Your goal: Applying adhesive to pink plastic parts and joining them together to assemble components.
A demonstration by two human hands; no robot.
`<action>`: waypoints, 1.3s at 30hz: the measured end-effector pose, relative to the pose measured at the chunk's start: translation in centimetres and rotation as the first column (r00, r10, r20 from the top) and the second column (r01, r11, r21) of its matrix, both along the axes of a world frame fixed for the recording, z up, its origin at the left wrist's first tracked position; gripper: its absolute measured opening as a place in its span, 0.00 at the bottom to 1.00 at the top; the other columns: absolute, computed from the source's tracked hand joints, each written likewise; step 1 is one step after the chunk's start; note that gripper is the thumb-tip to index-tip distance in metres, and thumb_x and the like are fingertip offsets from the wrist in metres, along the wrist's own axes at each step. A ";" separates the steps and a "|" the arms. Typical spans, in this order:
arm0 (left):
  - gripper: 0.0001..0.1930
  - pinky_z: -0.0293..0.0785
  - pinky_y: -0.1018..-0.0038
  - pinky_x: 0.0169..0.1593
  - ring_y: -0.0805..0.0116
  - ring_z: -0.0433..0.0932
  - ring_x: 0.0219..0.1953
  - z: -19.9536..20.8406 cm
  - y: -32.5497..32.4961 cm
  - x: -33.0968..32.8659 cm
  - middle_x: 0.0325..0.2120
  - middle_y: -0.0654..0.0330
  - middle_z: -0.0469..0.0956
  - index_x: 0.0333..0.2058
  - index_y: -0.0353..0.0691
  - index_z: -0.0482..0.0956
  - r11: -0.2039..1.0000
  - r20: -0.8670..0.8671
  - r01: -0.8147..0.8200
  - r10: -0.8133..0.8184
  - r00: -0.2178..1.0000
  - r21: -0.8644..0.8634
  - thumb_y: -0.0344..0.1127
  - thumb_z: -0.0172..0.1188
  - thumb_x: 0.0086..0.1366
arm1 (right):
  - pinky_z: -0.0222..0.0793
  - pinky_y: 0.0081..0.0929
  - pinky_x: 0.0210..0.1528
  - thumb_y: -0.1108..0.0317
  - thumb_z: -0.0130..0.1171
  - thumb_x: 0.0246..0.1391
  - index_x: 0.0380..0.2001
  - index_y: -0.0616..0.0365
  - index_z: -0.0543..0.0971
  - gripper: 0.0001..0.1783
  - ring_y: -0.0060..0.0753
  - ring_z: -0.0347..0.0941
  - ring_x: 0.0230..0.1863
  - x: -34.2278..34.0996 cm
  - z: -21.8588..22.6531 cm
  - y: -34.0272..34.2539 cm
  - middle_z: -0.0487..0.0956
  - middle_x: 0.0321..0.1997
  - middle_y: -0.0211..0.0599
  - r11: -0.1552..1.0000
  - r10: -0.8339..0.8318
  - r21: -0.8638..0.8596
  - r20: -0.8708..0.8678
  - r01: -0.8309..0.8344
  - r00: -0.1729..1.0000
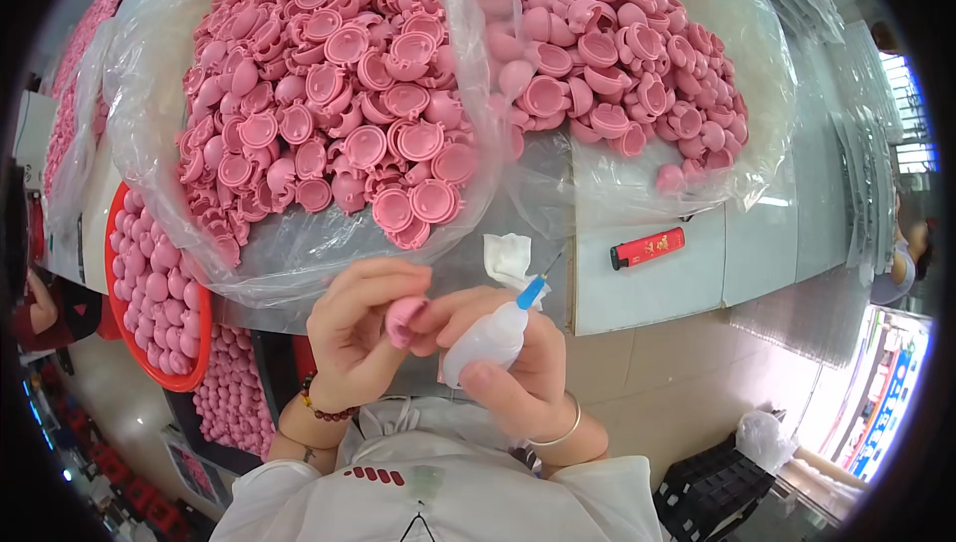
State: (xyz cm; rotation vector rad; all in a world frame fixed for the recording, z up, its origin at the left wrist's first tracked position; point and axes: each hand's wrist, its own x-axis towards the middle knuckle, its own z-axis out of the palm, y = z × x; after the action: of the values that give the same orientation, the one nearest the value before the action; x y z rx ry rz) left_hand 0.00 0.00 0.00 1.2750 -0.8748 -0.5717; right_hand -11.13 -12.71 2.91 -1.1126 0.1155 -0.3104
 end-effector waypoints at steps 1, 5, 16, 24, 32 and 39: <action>0.22 0.65 0.74 0.47 0.60 0.68 0.46 0.1 -0.1 -0.1 0.44 0.49 0.69 0.44 0.30 0.71 0.998 0.019 -0.060 0.059 0.998 0.028 0.18 0.50 0.46 | 0.65 0.32 0.45 0.68 0.49 0.49 0.36 0.69 0.69 0.14 0.36 0.70 0.41 0.1 0.3 0.1 0.69 0.47 0.59 1.000 -0.022 0.019 -0.024 0.022 0.999; 0.23 0.65 0.76 0.46 0.65 0.68 0.44 0.4 -0.4 0.1 0.41 0.49 0.69 0.45 0.28 0.69 0.992 0.105 -0.102 0.094 0.990 0.077 0.18 0.50 0.46 | 0.65 0.32 0.45 0.71 0.49 0.48 0.35 0.69 0.69 0.12 0.38 0.70 0.43 0.5 0.6 0.4 0.70 0.45 0.58 0.997 -0.067 0.025 -0.059 0.069 0.996; 0.18 0.67 0.74 0.47 0.67 0.71 0.44 -0.2 -0.2 0.1 0.44 0.53 0.66 0.48 0.31 0.66 0.994 -0.348 0.050 -0.082 0.934 -0.101 0.20 0.50 0.56 | 0.71 0.25 0.28 0.52 0.53 0.48 0.30 0.66 0.68 0.23 0.36 0.73 0.26 0.6 0.5 0.9 0.74 0.35 0.62 0.954 -0.261 -0.177 -0.091 0.243 0.961; 0.16 0.69 0.71 0.48 0.63 0.72 0.45 1.3 -0.5 0.6 0.44 0.42 0.69 0.41 0.29 0.66 0.989 -0.516 0.133 -0.143 0.845 -0.058 0.22 0.57 0.52 | 0.68 0.22 0.22 0.50 0.50 0.50 0.30 0.66 0.67 0.24 0.35 0.73 0.23 1.2 0.3 0.8 0.76 0.29 0.57 0.945 -0.305 -0.145 -0.064 0.294 0.950; 0.21 0.71 0.73 0.47 0.65 0.74 0.44 1.3 -0.4 0.7 0.42 0.42 0.71 0.40 0.31 0.67 0.985 -0.639 0.162 -0.158 0.753 -0.052 0.20 0.62 0.46 | 0.45 0.18 0.12 0.48 0.49 0.49 0.41 0.70 0.66 0.31 0.21 0.53 0.08 0.6 -0.9 -0.1 0.62 0.10 0.29 0.834 -0.527 -0.164 0.040 0.526 0.849; 0.23 0.71 0.75 0.46 0.67 0.71 0.47 1.1 0.0 1.2 0.46 0.51 0.70 0.45 0.33 0.66 0.965 -0.613 0.241 -0.254 0.748 -0.106 0.18 0.59 0.49 | 0.41 0.18 0.15 0.45 0.49 0.49 0.38 0.64 0.70 0.29 0.22 0.53 0.16 1.0 -0.3 -2.2 0.62 0.20 0.29 0.572 -0.483 -0.465 0.475 0.675 0.736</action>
State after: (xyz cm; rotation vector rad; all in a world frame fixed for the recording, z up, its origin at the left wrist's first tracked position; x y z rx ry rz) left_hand 1.16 -0.03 1.09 0.8541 -0.4798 -1.1226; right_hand -10.15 -14.93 2.60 -1.6520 0.1188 -1.2012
